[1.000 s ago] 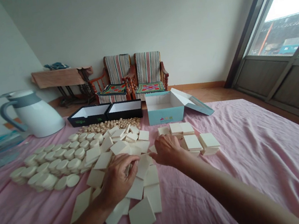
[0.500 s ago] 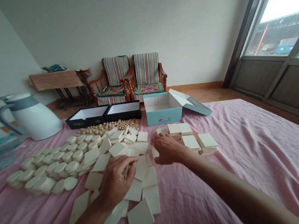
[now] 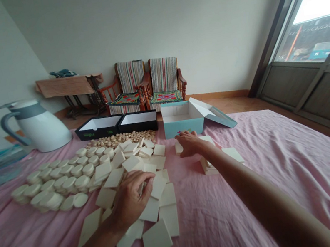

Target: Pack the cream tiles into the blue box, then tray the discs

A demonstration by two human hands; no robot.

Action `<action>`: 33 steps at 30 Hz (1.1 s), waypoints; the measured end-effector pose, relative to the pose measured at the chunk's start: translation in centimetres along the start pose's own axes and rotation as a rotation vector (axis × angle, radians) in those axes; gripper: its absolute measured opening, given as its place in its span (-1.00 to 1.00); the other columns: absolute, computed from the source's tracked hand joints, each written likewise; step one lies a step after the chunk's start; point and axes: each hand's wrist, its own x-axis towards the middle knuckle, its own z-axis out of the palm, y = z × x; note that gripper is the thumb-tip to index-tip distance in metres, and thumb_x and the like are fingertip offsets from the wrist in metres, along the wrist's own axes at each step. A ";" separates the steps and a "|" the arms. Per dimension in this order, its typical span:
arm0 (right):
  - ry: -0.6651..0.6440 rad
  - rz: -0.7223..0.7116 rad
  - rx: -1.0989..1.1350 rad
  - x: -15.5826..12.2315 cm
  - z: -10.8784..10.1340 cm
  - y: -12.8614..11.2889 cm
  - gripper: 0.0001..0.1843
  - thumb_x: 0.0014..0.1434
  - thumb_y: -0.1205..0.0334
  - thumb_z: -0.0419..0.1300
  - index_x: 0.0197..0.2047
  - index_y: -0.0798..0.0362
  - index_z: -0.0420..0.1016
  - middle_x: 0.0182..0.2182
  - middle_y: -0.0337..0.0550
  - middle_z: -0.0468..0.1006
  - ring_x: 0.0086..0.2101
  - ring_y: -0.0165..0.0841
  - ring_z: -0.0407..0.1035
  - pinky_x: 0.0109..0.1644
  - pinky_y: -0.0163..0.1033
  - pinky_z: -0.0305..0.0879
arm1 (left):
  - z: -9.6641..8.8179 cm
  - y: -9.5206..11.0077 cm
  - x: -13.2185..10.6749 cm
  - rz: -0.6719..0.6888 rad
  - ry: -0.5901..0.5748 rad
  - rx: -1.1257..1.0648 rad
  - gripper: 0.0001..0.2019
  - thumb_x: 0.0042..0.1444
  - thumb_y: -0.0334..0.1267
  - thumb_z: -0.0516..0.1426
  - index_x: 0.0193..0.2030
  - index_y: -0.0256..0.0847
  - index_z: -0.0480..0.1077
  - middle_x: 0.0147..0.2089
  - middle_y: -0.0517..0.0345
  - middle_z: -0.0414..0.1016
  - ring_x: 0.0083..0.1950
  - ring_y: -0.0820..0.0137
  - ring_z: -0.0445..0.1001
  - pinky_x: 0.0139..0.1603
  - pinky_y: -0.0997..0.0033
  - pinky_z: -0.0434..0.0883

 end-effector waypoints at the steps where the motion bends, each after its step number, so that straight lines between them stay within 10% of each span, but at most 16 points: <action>1: -0.019 -0.003 0.000 0.2 0.1 0.1 -0.16 -0.14 0.06 0.33 0.21 0.08 0.21 0.12 0.13 0.29 0.09 -0.01 0.15 0.05 -0.01 0.05 | 0.0 0.0 0.0 0.001 0.000 -0.001 -0.89 0.13 -0.41 0.07 -0.29 -0.20 0.42 -0.35 0.17 0.52 -0.25 0.36 0.45 -0.13 0.33 0.31; 18: -0.072 0.071 -0.007 1.8 -0.2 -0.6 -0.22 -0.17 0.05 0.33 0.14 0.07 0.29 0.00 0.10 0.44 0.01 -0.01 0.27 0.05 0.02 0.06 | 0.0 0.0 0.0 -0.007 0.002 0.004 -0.88 0.13 -0.40 0.07 -0.29 -0.20 0.43 -0.35 0.15 0.53 -0.24 0.35 0.46 -0.12 0.31 0.33; 23: 0.136 -0.031 0.052 2.4 -0.6 -3.3 -0.34 0.00 0.01 0.22 0.15 0.07 0.27 0.07 0.10 0.37 0.05 -0.06 0.23 0.06 -0.02 0.08 | 0.0 0.1 0.1 -0.011 -0.005 0.004 -0.87 0.14 -0.39 0.06 -0.30 -0.19 0.43 -0.36 0.14 0.53 -0.25 0.34 0.46 -0.13 0.31 0.34; 33: 0.121 0.009 0.116 4.9 1.4 -8.3 -0.54 0.11 -0.03 0.10 -0.07 0.16 0.42 -0.14 0.12 0.53 -0.15 -0.12 0.41 -0.14 -0.13 0.21 | 0.0 -0.1 0.1 -0.015 -0.011 0.012 -0.87 0.13 -0.41 0.06 -0.29 -0.18 0.42 -0.35 0.14 0.52 -0.24 0.33 0.45 -0.11 0.31 0.34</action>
